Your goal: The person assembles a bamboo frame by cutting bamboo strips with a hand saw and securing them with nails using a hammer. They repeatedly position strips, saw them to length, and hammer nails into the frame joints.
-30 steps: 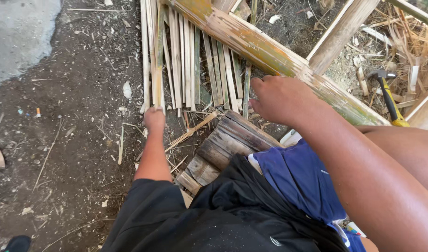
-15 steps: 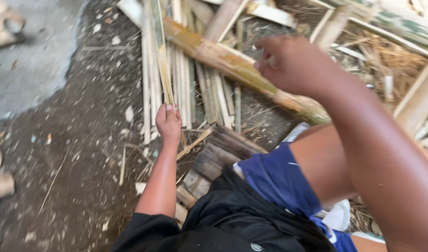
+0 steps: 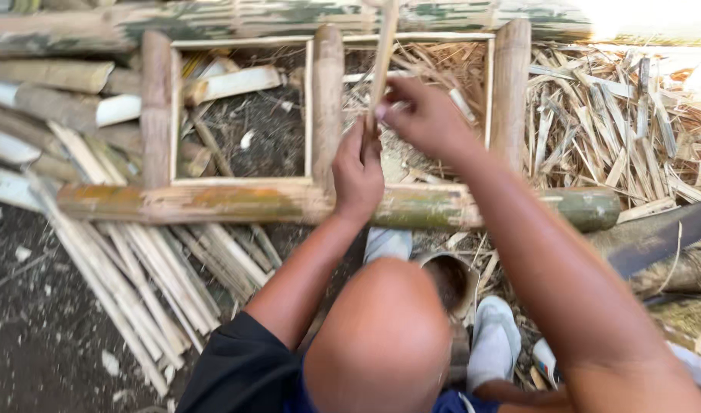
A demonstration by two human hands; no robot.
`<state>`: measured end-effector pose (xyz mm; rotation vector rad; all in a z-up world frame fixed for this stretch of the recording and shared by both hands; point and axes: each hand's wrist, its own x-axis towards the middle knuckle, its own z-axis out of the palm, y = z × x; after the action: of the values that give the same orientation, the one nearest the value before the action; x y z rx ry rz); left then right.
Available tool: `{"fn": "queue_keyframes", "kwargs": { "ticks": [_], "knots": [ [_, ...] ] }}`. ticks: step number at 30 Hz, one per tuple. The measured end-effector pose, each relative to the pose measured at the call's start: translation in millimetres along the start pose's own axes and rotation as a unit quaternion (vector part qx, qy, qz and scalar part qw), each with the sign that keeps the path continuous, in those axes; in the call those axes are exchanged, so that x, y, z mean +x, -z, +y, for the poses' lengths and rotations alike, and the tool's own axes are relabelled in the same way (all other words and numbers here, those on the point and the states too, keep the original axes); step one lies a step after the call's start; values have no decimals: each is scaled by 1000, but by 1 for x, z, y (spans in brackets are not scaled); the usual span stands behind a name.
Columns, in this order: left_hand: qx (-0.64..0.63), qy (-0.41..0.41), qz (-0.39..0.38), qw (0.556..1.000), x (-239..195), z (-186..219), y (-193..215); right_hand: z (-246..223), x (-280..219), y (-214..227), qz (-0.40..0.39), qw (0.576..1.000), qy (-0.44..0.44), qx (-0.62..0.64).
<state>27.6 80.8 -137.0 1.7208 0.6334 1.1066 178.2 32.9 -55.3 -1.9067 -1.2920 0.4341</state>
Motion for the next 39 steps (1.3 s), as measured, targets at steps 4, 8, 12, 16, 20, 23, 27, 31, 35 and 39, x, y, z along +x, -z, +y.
{"fn": "queue_keyframes", "kwargs": {
  "ticks": [4,8,12,16,20,23,27,31,35,39],
  "knots": [
    [64,-3,-38,997,7,-63,-35,82,15,-49,22,975,-103,196],
    [114,178,-101,972,32,-119,-33,141,46,-94,-13,896,-196,399],
    [206,280,-81,934,105,-154,-11,165,72,-134,-60,889,-254,375],
    [239,-12,-130,962,177,-175,-21,163,73,-160,-75,899,-238,360],
    [237,112,-143,954,194,-175,-46,153,63,-176,-67,920,-167,347],
    [337,28,-131,932,188,-171,-45,157,60,-179,-77,908,-152,383],
    [338,51,-138,929,180,-169,-39,157,49,-185,-102,901,-182,380],
    [330,90,-142,929,174,-165,-39,165,41,-192,-94,921,-145,348],
    [328,43,-139,933,183,-153,-37,157,37,-191,-52,935,-101,335],
    [337,90,-116,930,186,-146,-37,144,35,-181,-85,944,-141,286]
  ]
}}
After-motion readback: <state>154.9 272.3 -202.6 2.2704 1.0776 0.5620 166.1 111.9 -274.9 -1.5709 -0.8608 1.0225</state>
